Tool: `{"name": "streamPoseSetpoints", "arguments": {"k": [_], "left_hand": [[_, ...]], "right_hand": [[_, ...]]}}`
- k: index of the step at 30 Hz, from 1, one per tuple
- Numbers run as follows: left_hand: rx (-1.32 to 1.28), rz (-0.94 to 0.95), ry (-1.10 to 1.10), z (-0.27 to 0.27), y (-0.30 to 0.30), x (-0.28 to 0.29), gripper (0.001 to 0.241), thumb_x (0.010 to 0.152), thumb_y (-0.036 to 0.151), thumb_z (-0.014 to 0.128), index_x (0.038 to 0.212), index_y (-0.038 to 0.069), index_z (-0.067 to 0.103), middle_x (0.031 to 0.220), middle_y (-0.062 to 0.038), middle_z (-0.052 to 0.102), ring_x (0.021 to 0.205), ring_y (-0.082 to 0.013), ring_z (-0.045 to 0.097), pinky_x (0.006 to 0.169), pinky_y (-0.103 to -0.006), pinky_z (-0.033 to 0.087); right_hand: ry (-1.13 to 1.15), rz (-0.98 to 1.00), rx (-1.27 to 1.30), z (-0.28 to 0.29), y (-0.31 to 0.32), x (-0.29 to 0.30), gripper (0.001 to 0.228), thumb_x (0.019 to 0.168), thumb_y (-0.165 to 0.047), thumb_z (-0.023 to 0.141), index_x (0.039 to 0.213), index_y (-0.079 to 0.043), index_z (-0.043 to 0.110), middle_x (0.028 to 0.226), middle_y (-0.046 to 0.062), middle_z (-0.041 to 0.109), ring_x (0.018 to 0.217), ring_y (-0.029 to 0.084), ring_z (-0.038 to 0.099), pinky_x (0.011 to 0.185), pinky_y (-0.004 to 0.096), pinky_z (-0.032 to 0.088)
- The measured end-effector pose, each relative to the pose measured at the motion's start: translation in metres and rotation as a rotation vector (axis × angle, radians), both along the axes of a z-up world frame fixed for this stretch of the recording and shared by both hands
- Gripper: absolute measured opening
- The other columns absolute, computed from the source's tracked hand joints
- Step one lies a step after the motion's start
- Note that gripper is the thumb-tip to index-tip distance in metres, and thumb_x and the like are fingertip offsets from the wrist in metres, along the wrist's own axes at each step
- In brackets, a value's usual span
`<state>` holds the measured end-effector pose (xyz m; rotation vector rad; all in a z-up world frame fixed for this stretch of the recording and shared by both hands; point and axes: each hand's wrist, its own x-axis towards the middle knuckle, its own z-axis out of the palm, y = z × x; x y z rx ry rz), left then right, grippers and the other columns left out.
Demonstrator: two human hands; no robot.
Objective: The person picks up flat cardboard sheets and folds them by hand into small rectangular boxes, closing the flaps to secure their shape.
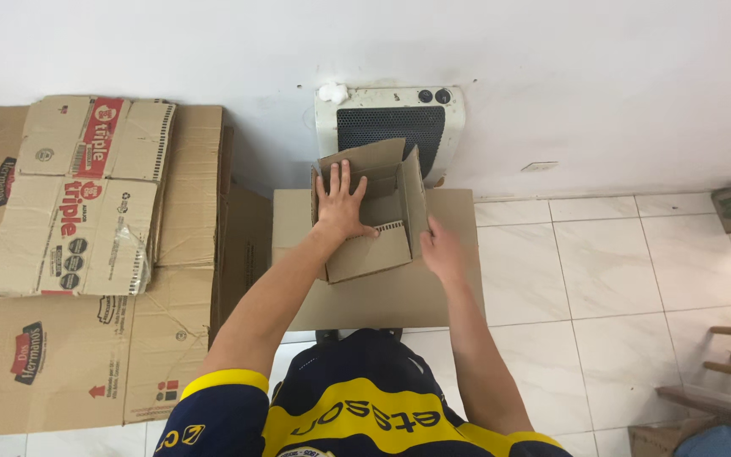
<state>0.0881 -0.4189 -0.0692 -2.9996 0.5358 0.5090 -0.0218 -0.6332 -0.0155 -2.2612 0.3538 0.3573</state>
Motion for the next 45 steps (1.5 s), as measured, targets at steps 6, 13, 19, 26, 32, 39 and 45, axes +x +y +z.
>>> {"name": "streamPoseSetpoints", "arguments": {"k": [6, 13, 19, 26, 32, 39, 45], "left_hand": [[0.05, -0.072, -0.08, -0.008, -0.001, 0.003, 0.13, 0.076, 0.095, 0.072, 0.175, 0.022, 0.031, 0.183, -0.024, 0.004, 0.169, -0.044, 0.001, 0.131, -0.0737, 0.006], [-0.067, 0.076, -0.123, 0.018, 0.03, -0.003, 0.09, 0.095, 0.064, 0.076, 0.168, 0.023, 0.043, 0.18, -0.022, 0.021, 0.166, -0.0429, 0.012, 0.126, -0.0779, 0.006], [-0.445, 0.404, 0.166, 0.011, 0.065, -0.018, 0.088, 0.107, 0.039, 0.06, 0.177, 0.017, 0.011, 0.134, -0.029, 0.069, 0.123, -0.0461, 0.073, 0.099, -0.0635, 0.061], [-0.574, 0.48, 0.197, 0.018, 0.066, -0.027, 0.081, 0.108, 0.02, 0.052, 0.178, 0.017, 0.011, 0.141, -0.029, 0.07, 0.122, -0.0451, 0.074, 0.095, -0.0608, 0.064], [-0.606, 0.485, 0.182, 0.021, 0.062, -0.03, 0.074, 0.111, 0.021, 0.046, 0.178, 0.021, 0.014, 0.143, -0.027, 0.07, 0.126, -0.048, 0.071, 0.105, -0.0649, 0.059], [-0.632, 0.586, 0.119, 0.031, 0.059, -0.037, 0.075, 0.112, 0.015, 0.047, 0.178, 0.024, 0.012, 0.143, -0.028, 0.07, 0.126, -0.0469, 0.072, 0.109, -0.0629, 0.059], [-0.679, 0.596, 0.107, -0.025, 0.066, -0.025, 0.059, 0.113, 0.015, 0.046, 0.167, 0.036, 0.037, 0.14, -0.016, 0.073, 0.129, -0.0419, 0.07, 0.112, -0.0597, 0.057]], "right_hand": [[-0.011, 0.062, -0.01, -0.011, 0.025, 0.001, 0.065, 0.11, -0.015, 0.047, 0.173, -0.005, 0.032, 0.17, 0.025, 0.044, 0.159, 0.043, 0.042, 0.13, 0.059, 0.036], [0.023, 0.24, -0.298, -0.021, 0.059, 0.009, 0.067, 0.112, -0.009, 0.047, 0.176, -0.006, 0.024, 0.178, 0.026, 0.028, 0.164, 0.044, 0.029, 0.134, 0.057, 0.033], [0.1, 0.326, -0.546, -0.043, 0.075, 0.012, 0.064, 0.117, -0.049, 0.042, 0.173, -0.019, 0.038, 0.178, 0.018, 0.029, 0.164, 0.037, 0.031, 0.131, 0.052, 0.033], [-0.051, 0.409, -0.663, -0.123, 0.031, 0.076, 0.044, 0.113, -0.034, 0.054, 0.155, -0.022, 0.062, 0.162, 0.016, 0.051, 0.152, 0.037, 0.049, 0.122, 0.051, 0.045], [-0.407, 0.575, -0.752, -0.058, 0.03, 0.147, 0.101, 0.097, -0.022, 0.083, 0.178, -0.025, 0.023, 0.181, 0.024, 0.019, 0.167, 0.047, 0.021, 0.132, 0.071, 0.02], [-0.394, 0.857, -0.58, -0.086, 0.033, 0.155, 0.053, 0.109, -0.021, 0.061, 0.161, -0.021, 0.047, 0.147, 0.012, 0.064, 0.146, 0.03, 0.059, 0.126, 0.053, 0.04], [-0.065, 0.962, -0.366, -0.083, 0.038, 0.115, 0.074, 0.102, -0.065, 0.059, 0.163, -0.027, 0.043, 0.177, 0.018, 0.027, 0.164, 0.045, 0.025, 0.131, 0.067, 0.024]]}}
